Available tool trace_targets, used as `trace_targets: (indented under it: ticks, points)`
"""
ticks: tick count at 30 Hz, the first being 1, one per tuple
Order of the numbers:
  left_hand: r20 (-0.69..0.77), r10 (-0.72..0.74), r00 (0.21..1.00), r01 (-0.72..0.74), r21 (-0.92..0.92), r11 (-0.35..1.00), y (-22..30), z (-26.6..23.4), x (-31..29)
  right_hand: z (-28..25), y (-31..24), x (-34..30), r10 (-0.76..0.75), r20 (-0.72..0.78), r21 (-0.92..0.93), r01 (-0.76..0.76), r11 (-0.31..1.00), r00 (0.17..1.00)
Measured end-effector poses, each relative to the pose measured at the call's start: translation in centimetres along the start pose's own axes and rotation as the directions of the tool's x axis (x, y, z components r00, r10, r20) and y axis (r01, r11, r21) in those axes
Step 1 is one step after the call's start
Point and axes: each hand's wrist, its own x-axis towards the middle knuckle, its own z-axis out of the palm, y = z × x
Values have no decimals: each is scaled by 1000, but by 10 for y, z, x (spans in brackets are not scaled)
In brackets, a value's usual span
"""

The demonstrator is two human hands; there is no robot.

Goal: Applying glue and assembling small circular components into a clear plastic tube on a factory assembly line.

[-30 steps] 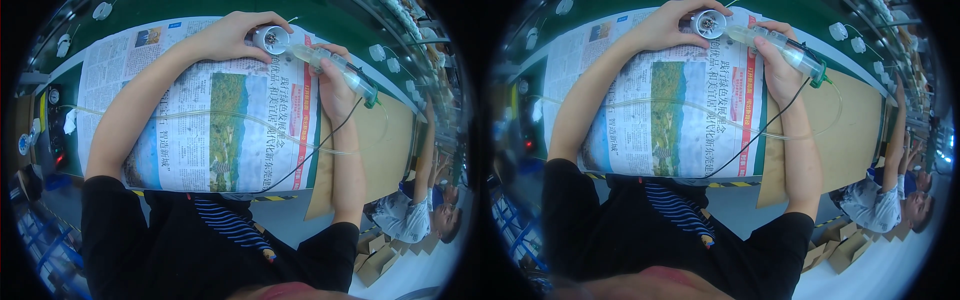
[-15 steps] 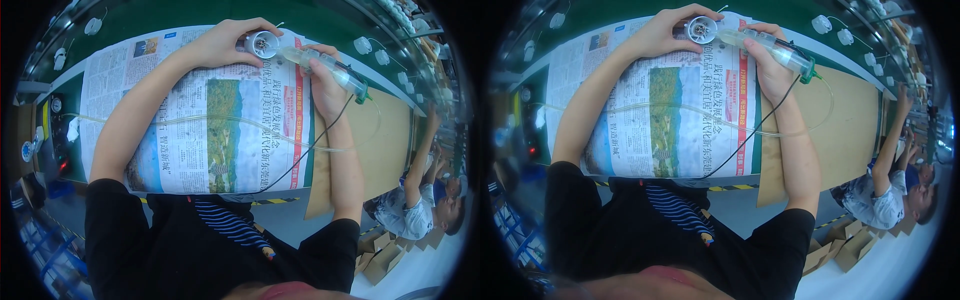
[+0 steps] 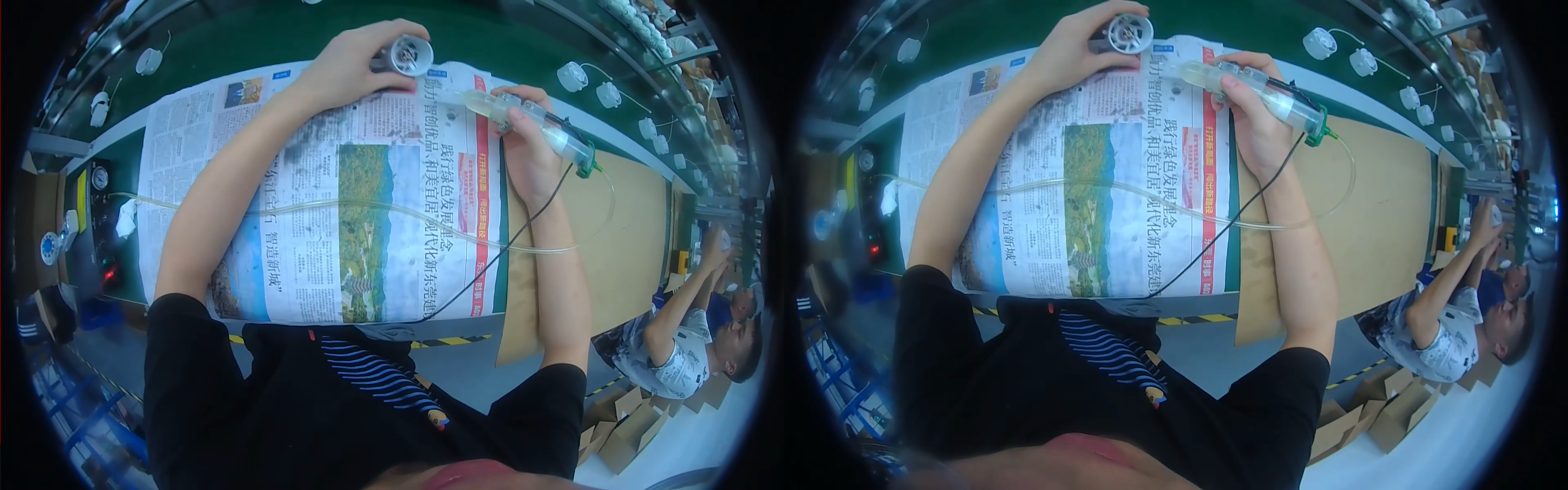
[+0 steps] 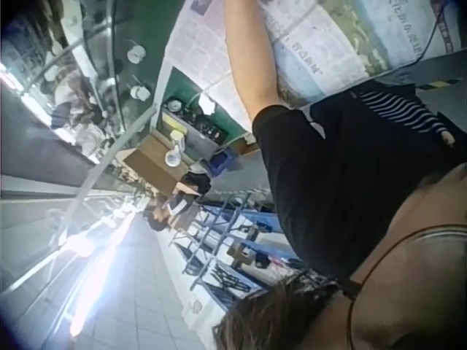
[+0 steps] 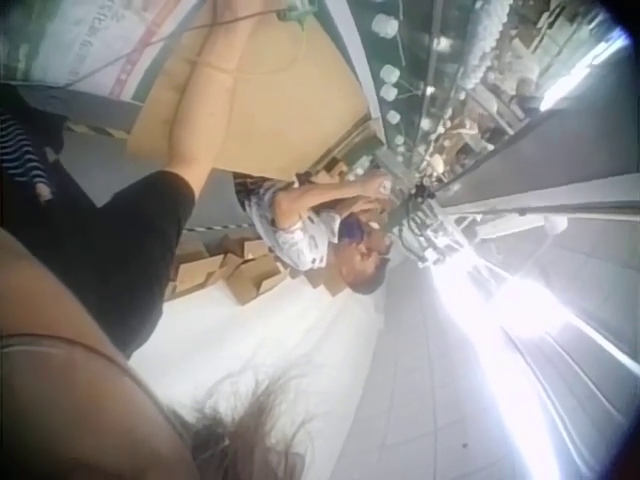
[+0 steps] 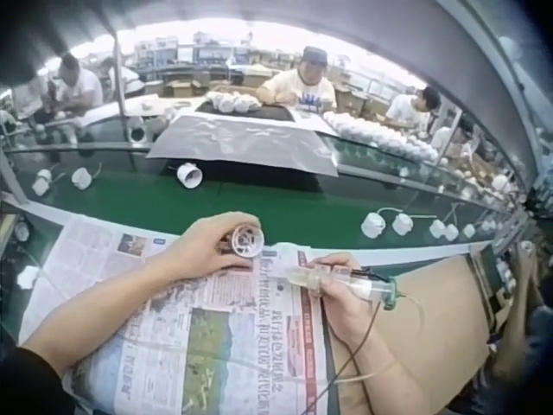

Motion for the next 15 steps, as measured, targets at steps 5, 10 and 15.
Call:
trace_targets:
  ticks: [5, 10, 15]
  points:
    - [-208, -127, 970, 140, 51, 989, -25, -29, 5, 4, -3, -1, 12, -22, 25, -12, 1000, 1000]
    - [-226, -115, 967, 165, 215, 963, -35, -34, 1, 12, -8, -2, 15, -25, 64, -13, 998, 1000]
    - [-232, -327, 916, 375, 205, 904, -27, -31, -3, 14, -9, -2, 24, -10, 33, -24, 999, 1000]
